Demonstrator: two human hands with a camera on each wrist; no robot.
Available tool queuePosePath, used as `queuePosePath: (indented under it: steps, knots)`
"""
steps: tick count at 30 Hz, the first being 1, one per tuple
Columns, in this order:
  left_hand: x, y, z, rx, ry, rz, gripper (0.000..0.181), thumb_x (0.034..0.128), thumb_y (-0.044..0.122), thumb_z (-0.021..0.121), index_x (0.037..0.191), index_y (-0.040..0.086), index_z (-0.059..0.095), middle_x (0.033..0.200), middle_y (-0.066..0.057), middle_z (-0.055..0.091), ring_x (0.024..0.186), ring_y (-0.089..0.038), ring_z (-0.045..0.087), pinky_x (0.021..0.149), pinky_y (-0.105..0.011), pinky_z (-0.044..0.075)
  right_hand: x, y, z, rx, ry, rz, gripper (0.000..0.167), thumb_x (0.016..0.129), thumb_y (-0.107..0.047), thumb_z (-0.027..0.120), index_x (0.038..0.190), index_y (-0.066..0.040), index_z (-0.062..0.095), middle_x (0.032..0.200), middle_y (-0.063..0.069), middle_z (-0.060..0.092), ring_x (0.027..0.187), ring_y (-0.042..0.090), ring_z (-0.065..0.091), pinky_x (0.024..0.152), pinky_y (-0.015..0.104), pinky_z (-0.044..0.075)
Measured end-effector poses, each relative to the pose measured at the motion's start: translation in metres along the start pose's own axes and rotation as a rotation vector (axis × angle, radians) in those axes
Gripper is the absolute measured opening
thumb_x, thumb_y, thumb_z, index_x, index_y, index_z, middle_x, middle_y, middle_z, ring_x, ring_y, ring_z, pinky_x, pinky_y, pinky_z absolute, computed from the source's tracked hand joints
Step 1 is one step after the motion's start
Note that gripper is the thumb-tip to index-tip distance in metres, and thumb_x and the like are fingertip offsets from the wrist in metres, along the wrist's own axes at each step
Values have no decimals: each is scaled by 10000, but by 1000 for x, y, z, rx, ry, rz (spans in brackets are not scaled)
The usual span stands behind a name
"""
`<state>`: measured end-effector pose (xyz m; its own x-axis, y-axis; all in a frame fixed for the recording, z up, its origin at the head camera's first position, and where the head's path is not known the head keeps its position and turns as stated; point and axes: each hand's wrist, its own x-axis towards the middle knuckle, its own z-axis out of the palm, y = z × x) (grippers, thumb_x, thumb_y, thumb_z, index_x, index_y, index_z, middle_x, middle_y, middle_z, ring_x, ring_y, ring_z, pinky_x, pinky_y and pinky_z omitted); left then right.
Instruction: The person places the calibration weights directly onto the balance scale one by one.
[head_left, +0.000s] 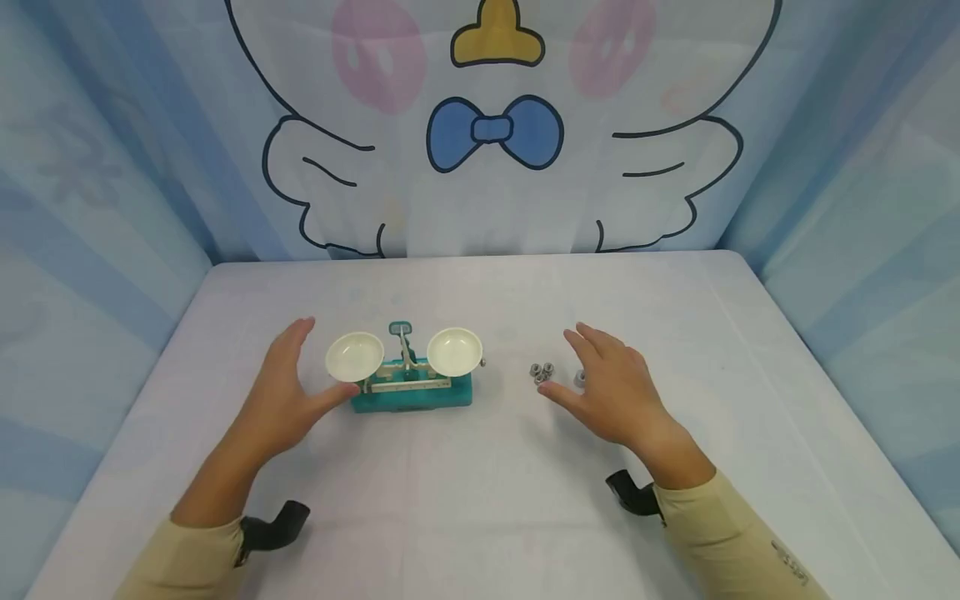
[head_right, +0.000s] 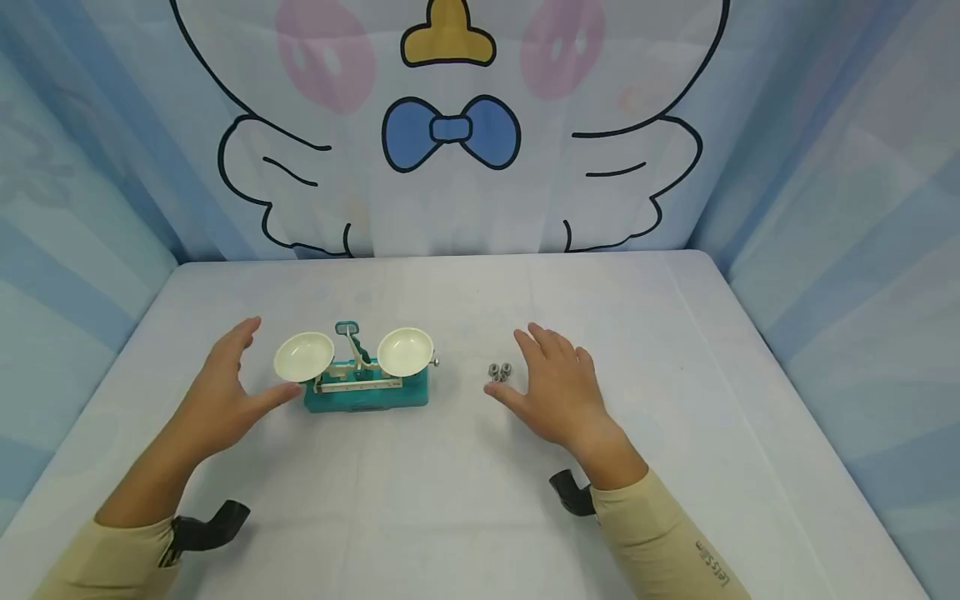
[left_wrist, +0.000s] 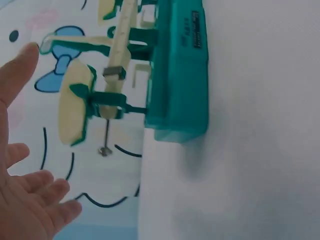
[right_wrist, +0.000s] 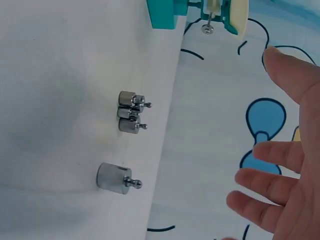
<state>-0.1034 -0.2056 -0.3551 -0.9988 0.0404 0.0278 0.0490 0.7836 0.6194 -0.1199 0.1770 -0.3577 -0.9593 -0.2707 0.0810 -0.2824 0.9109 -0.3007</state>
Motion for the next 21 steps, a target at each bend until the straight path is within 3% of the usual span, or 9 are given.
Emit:
queuePosePath:
  steps: [6,12,16,21]
  knots:
    - [2,-29,13,-187,-100,-146,1028,854,237,817,1588,16,132,1596,-286,192,1400,-485,315,1069,-594,356,0,9,12,221,40,19,674,915,-377,723,1403,37,513,1422,230,508,1314,409,454,1083,566,364]
    - [4,-52,25,-237,-175,-266,861,894,344,765,1555,47,300,1533,-282,343,1366,-466,383,1050,-594,394,-3,8,20,291,59,51,602,924,-325,720,1389,13,542,1360,208,563,1190,369,561,997,549,462]
    - [5,-60,32,-273,-200,-284,743,916,344,733,1495,16,401,1456,-248,478,1322,-415,465,1049,-575,407,-4,6,24,309,73,49,561,923,-286,727,1368,14,565,1307,201,599,1126,352,593,948,532,494]
    - [8,-60,37,-324,-198,-268,619,929,271,706,1425,-22,479,1422,-224,516,1307,-400,478,1056,-549,405,-3,7,29,326,34,39,518,925,-247,724,1352,9,581,1264,178,628,1060,319,625,882,502,519]
